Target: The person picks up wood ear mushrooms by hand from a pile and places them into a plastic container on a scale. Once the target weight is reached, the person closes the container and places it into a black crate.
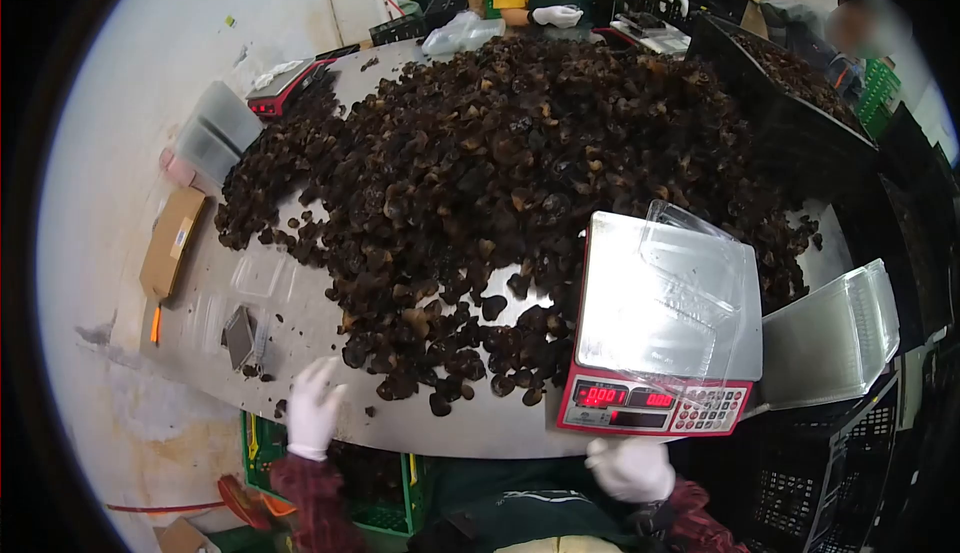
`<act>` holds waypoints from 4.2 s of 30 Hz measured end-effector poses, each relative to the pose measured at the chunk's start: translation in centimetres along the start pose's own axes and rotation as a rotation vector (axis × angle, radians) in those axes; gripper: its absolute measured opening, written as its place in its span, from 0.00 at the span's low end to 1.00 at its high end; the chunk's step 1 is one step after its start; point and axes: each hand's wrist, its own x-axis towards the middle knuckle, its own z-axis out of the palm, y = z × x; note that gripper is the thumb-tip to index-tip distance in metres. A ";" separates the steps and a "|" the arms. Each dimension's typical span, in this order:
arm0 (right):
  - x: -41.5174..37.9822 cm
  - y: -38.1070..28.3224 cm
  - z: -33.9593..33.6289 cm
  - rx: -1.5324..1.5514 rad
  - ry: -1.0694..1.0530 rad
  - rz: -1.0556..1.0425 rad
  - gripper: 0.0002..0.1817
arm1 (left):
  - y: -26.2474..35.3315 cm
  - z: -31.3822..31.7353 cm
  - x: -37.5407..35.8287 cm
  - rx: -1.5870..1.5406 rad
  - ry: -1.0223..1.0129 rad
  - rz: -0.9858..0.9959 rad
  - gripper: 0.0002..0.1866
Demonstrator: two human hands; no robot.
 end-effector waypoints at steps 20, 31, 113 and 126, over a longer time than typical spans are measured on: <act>5.7 -5.0 14.7 0.536 0.085 0.076 0.20 | 14.3 12.2 10.9 0.005 -0.450 0.635 0.17; 6.1 -4.7 14.4 0.531 0.060 0.091 0.19 | 11.5 11.4 18.1 -0.298 -0.139 0.466 0.23; 0.8 8.5 -4.5 0.709 0.708 1.121 0.16 | 9.4 17.2 13.3 -0.374 -0.165 0.430 0.11; 1.5 10.4 -2.6 0.580 0.473 0.994 0.17 | 26.3 8.3 13.9 -0.856 -0.110 0.714 0.11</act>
